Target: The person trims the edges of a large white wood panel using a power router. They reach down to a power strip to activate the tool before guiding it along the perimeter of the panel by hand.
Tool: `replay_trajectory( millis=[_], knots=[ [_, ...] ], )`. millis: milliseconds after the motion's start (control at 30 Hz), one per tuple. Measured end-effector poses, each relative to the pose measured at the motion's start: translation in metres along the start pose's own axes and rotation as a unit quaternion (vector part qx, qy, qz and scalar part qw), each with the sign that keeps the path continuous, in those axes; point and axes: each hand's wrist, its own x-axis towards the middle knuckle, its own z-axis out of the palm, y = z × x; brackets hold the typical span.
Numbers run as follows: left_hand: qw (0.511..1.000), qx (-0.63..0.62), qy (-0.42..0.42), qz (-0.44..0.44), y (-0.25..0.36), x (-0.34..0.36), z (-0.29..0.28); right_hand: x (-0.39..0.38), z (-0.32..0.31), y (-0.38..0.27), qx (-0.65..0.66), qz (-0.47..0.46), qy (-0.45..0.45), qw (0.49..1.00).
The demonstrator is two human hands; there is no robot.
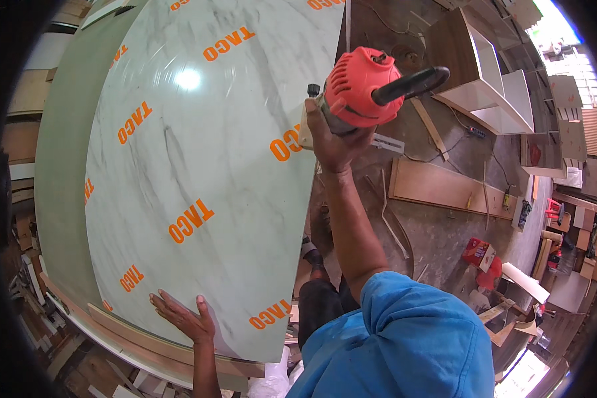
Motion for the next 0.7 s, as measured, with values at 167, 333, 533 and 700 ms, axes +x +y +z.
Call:
replay_trajectory(
  millis=[167,333,533,700],
  knots=[
    [1.0,-0.003,0.002,0.005,0.002,0.002,0.0,0.029,0.013,0.024,-0.002,-0.045,0.017,0.999],
    [1.0,-0.002,0.005,0.012,0.0,0.002,0.0,0.049,0.026,0.038,0.017,-0.057,0.029,0.998],
    [1.0,-0.006,0.006,0.014,-0.002,0.0,0.001,0.067,0.038,0.044,0.044,-0.066,0.026,0.997],
    [1.0,-0.004,0.004,0.011,-0.001,0.002,0.001,0.08,0.042,0.055,0.02,-0.056,0.015,0.998]
  ],
)
